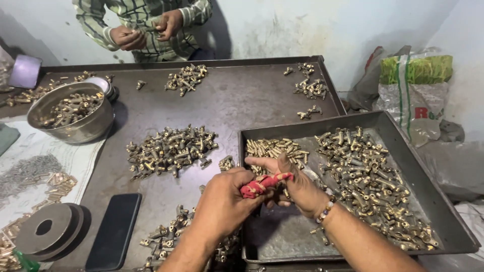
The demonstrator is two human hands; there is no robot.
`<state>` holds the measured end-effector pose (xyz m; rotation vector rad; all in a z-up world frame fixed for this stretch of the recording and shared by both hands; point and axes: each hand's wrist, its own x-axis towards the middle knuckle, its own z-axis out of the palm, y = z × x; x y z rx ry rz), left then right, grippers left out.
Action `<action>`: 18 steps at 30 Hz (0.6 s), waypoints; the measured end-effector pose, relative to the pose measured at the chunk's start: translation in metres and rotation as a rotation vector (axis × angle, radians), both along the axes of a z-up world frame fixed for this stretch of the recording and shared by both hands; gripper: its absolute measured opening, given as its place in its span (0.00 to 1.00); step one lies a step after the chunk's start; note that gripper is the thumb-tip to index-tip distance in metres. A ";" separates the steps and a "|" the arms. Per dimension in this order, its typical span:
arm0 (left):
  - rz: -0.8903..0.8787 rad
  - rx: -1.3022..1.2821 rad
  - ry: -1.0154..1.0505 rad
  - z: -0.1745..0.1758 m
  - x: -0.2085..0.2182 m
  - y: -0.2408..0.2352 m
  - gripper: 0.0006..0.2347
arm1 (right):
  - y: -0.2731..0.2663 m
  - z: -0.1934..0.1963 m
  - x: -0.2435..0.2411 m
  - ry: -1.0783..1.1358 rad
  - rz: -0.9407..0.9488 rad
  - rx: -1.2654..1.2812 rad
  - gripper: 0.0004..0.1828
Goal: The person picks brass fittings one at a time from a tray, holds each in one hand, and uses a red-handled tap tool to thread the fitting, then places the finished piece aside. A second worker across the table performs similar work on the same parts.
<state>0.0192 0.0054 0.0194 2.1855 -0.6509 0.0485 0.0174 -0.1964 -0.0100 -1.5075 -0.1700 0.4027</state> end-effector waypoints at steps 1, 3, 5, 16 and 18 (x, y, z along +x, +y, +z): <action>0.002 0.000 -0.003 -0.001 -0.001 0.000 0.10 | 0.001 -0.001 0.001 -0.003 0.002 0.000 0.57; -0.044 -0.142 -0.006 -0.004 -0.003 -0.002 0.08 | 0.000 -0.003 0.001 0.001 0.011 0.005 0.60; 0.007 -0.126 0.042 0.002 -0.009 -0.005 0.09 | 0.001 -0.002 0.001 0.025 0.001 0.020 0.60; 0.117 -0.166 0.086 -0.006 -0.015 -0.016 0.09 | 0.001 -0.001 0.001 0.015 0.040 0.077 0.66; 0.114 -0.138 0.068 0.001 -0.019 -0.017 0.13 | 0.001 -0.004 0.001 0.014 0.018 0.075 0.67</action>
